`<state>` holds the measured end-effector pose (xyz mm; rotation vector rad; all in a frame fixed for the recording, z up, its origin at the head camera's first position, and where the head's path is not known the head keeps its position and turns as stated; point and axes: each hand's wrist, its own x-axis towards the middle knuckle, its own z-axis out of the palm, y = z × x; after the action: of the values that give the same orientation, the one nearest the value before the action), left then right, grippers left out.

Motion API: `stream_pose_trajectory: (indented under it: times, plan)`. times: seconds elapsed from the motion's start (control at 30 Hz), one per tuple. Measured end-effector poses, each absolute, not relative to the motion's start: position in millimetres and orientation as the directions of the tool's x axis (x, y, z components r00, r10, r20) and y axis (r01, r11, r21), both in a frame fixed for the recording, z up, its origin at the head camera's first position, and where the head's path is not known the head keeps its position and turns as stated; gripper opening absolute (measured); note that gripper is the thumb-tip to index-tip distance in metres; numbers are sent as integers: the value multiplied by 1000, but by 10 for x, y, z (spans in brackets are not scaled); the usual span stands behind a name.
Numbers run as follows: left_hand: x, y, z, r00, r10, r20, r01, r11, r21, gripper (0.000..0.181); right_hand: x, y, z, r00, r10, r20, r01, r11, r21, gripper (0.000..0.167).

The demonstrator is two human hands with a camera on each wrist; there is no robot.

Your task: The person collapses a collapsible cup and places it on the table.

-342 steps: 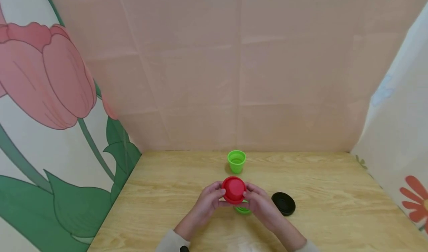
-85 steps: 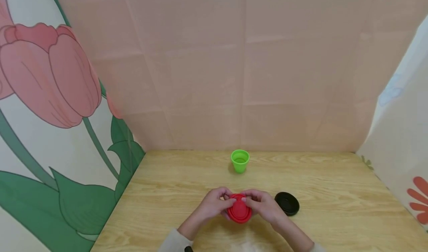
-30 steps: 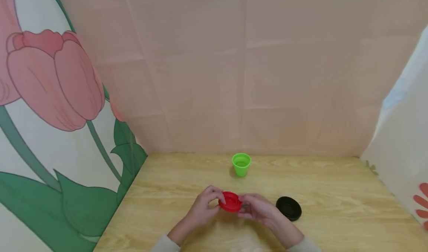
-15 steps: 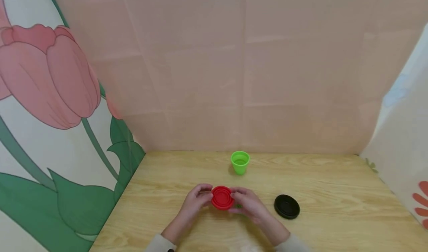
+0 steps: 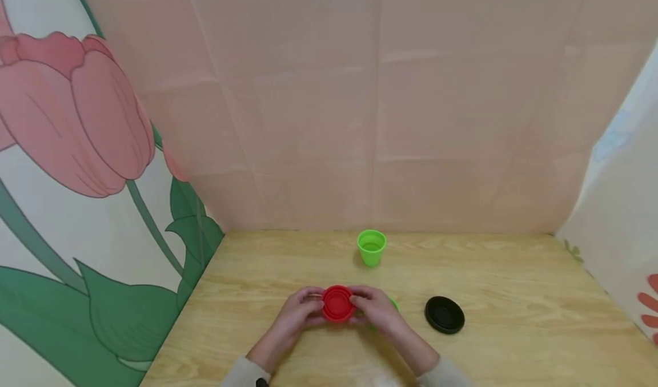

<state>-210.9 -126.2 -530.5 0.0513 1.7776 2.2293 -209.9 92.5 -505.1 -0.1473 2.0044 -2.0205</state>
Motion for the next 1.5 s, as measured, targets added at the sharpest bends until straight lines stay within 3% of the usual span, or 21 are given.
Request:
stream_pose_trajectory:
  times: [0.3, 0.53, 0.77, 1.1, 1.3, 1.5]
  plan:
    - [-2128, -1304, -5292, -967, 193, -168, -193, -118, 974, 40, -2173, 852, -5044, -949, -312, -52, 0, 162, -987, 34]
    - [-2145, -1350, -5252, -963, 199, -181, -197, -67, 978, 37, -2194, 807, -5001, -952, -301, -59, -38, 307, -951, 37]
    - [-2146, -1389, -5183, -950, 225, -217, -223, -2, 975, 41, -2231, 775, -5024, -973, -204, -111, 56, 260, -964, 50]
    - [-2177, -1414, -5170, -939, 239, -248, -248, 32, 968, 46, -2269, 847, -4984, -975, -207, -85, 25, 277, -961, 51]
    - [-2208, -1408, -5146, -965, 195, -173, -151, 126, 981, 48, -2363, 1064, -4938, -992, -127, -17, -36, 403, -915, 38]
    - [-2307, -1403, -5031, -992, 125, 3, 53, 403, 914, 40, -2449, 1276, -4893, -979, -148, 137, -197, 553, -810, 33]
